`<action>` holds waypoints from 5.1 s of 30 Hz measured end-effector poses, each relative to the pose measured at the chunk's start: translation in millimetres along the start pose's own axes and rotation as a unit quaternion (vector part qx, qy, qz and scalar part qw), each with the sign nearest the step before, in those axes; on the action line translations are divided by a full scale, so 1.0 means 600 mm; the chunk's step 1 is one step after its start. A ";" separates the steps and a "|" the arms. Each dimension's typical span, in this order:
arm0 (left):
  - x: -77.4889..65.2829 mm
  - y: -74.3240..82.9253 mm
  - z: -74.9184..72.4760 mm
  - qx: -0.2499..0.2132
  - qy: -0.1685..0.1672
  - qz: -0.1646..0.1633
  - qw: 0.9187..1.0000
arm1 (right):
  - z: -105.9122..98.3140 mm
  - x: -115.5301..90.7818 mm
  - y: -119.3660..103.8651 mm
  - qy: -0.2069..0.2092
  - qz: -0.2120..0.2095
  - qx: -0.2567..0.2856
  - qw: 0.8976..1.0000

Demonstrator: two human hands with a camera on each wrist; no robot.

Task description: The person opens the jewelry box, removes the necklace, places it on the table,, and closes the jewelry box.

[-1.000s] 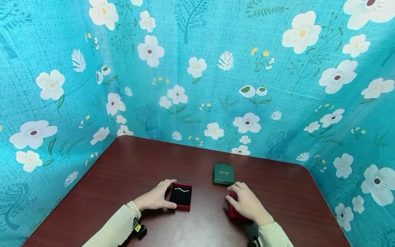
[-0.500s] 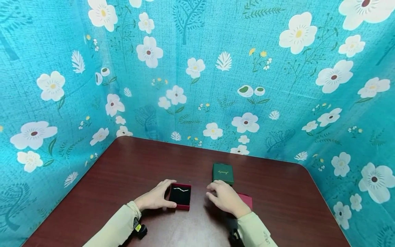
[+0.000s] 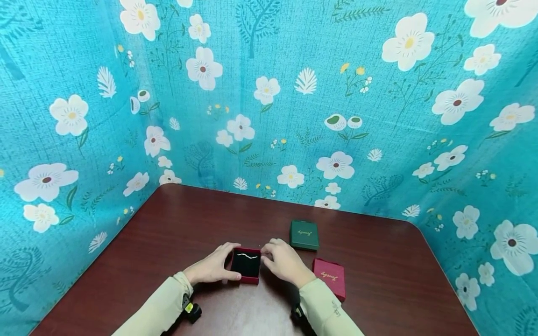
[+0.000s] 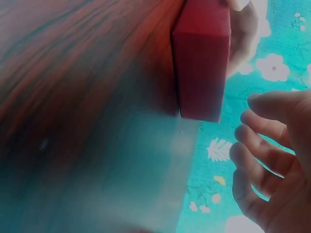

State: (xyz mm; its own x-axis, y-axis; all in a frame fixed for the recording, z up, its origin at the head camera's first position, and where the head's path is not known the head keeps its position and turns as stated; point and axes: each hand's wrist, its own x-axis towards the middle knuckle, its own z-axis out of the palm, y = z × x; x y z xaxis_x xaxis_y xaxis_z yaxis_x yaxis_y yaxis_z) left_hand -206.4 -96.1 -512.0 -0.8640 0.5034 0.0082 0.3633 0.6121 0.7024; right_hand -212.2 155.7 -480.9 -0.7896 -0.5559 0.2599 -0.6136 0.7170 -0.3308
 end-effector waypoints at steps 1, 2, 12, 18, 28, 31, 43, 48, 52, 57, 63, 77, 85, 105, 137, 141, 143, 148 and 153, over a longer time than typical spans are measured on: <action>0.000 0.001 -0.001 0.000 0.000 0.000 1.000 | 0.003 0.004 0.000 0.005 -0.004 0.000 1.000; 0.001 0.001 -0.002 0.001 0.001 0.002 1.000 | 0.006 0.008 -0.001 0.008 -0.007 0.000 1.000; 0.001 -0.002 0.001 0.013 0.007 0.013 1.000 | 0.029 0.028 -0.013 0.015 -0.043 -0.051 0.998; 0.000 0.001 0.000 0.016 0.007 0.016 1.000 | 0.037 0.029 -0.023 0.008 -0.045 -0.119 0.992; 0.000 0.003 0.000 0.015 0.008 0.013 1.000 | 0.039 0.034 -0.046 -0.011 -0.001 -0.180 0.984; 0.000 0.002 0.000 0.016 0.011 0.013 1.000 | 0.042 0.037 -0.048 -0.020 0.002 -0.193 0.981; 0.005 -0.002 0.001 0.022 0.016 0.018 0.999 | 0.050 0.039 -0.035 -0.017 0.009 -0.130 0.991; 0.005 0.001 0.000 0.028 0.014 0.015 0.999 | 0.051 0.040 -0.034 -0.025 0.011 -0.130 0.991; 0.003 0.006 -0.002 0.053 0.016 0.007 0.998 | 0.052 0.039 -0.034 -0.029 0.017 -0.122 0.992; 0.005 0.010 -0.005 0.085 0.015 -0.006 0.996 | 0.051 0.040 -0.033 -0.030 0.018 -0.122 0.992; 0.008 0.007 -0.003 0.102 0.009 -0.006 0.995 | 0.050 0.038 -0.032 -0.035 0.035 -0.109 0.993; 0.006 0.006 -0.005 0.090 0.011 -0.016 0.996 | 0.042 0.034 -0.032 0.022 0.034 -0.056 0.998; 0.003 0.008 -0.007 0.064 0.012 -0.021 0.998 | 0.041 0.033 -0.028 0.042 0.027 -0.016 0.999; 0.009 0.009 -0.007 0.050 0.008 -0.027 0.998 | 0.030 0.039 -0.010 -0.022 0.079 0.128 0.988; 0.008 0.006 -0.007 0.031 0.003 -0.016 0.999 | 0.011 0.032 -0.008 -0.050 0.096 0.236 0.966; 0.006 0.009 -0.007 0.030 0.004 -0.016 0.999 | 0.012 0.030 -0.006 -0.046 0.096 0.247 0.963; 0.005 0.011 -0.008 0.031 0.005 -0.015 0.999 | 0.013 0.028 -0.005 -0.044 0.097 0.251 0.962; 0.002 0.014 -0.008 0.028 0.003 -0.017 0.999 | 0.017 0.026 0.000 -0.034 0.093 0.259 0.961; 0.003 0.012 -0.009 0.028 0.004 -0.012 1.000 | 0.016 0.024 0.000 -0.030 0.102 0.276 0.955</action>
State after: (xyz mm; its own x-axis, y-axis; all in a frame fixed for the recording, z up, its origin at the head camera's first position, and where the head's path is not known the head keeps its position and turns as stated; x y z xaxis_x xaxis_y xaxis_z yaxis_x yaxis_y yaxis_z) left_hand -207.0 -94.2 -503.2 -0.8753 0.4835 -0.0030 0.3607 0.6571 0.6620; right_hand -223.7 143.6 -485.7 -0.8814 -0.4634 0.0913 -0.3410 0.4906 -0.8019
